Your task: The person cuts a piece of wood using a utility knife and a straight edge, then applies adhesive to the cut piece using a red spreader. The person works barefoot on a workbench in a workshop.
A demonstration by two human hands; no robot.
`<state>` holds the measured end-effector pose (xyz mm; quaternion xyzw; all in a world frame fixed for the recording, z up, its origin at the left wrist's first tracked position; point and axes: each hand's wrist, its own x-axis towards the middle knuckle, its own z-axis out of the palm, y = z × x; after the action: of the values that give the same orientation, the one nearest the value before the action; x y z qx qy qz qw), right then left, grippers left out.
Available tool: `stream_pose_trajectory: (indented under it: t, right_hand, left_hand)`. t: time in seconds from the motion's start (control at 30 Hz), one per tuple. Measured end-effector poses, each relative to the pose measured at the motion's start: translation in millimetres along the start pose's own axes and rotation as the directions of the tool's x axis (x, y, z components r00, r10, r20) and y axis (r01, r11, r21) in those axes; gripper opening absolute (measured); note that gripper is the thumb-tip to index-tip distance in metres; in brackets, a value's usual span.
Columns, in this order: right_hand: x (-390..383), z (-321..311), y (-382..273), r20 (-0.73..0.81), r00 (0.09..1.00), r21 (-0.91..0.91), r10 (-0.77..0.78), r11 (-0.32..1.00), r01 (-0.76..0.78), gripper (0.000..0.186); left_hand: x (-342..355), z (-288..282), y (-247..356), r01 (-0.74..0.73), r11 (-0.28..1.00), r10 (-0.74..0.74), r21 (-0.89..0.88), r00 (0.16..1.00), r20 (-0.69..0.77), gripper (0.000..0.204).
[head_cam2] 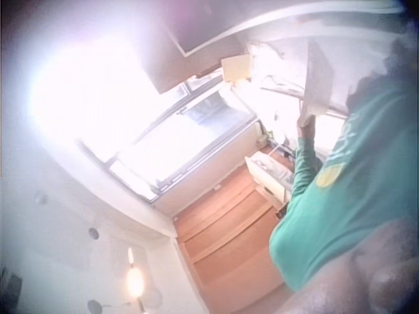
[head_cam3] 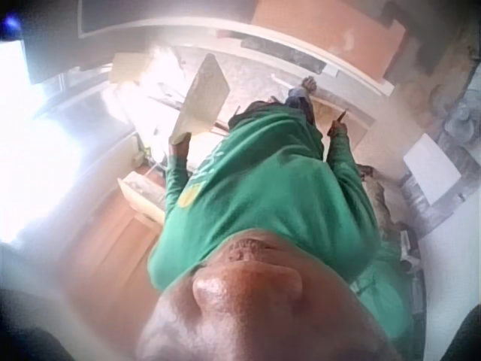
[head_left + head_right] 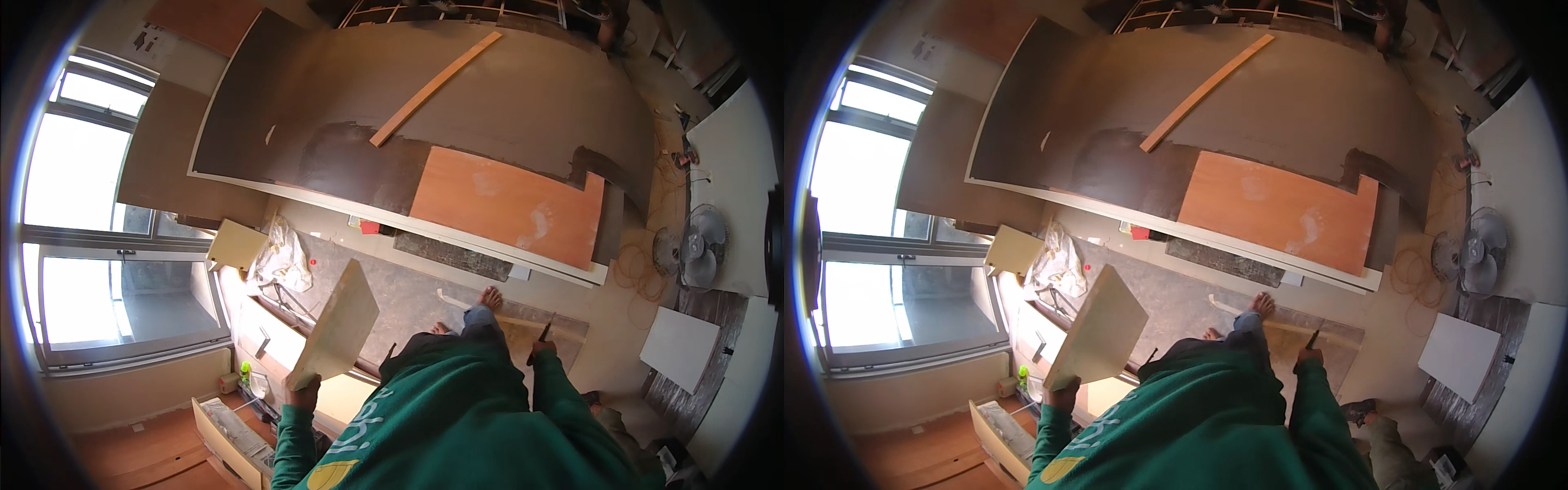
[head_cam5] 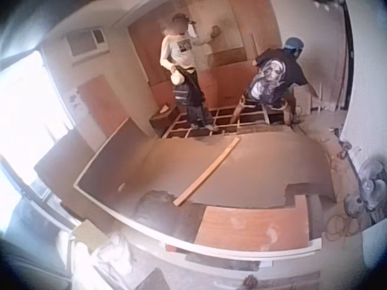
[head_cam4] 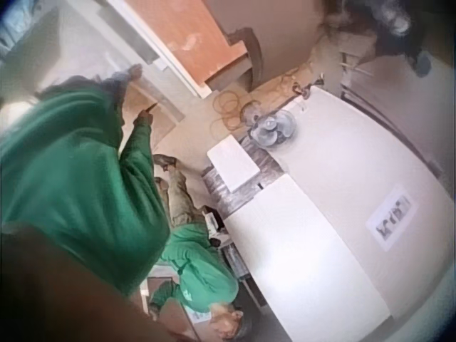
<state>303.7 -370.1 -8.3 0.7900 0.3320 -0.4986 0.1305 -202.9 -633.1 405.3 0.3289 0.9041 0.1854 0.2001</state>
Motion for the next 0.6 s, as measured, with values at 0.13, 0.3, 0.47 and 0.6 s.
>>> stream_pose_trajectory:
  t: [0.13,0.3,0.47,0.6]
  right_hand:
    - [78.0,-13.8,-116.9,-0.225,0.972,-0.169,-0.071,0.985,0.033,0.053]
    - [187.1,-18.9,-235.1,-0.316,0.942,-0.086,-0.112,0.992,0.089,0.055]
    - [320.2,-81.8,-342.9,-0.299,0.954,0.341,0.026,0.936,0.081,0.057]
    - [303.6,-35.1,-366.7,-0.304,0.95,0.307,0.068,0.951,0.03,0.06]
  left_hand:
    - [17.4,16.1,40.0,0.038,0.996,-0.045,-0.076,0.994,-0.097,0.021]
    - [53.7,6.1,129.1,0.044,0.997,-0.041,0.058,0.997,-0.061,0.021]
    - [97.7,38.8,154.4,0.097,0.993,-0.1,-0.067,0.994,-0.035,0.021]
    - [95.1,30.5,154.8,0.21,0.975,-0.213,-0.069,0.977,-0.032,0.023]
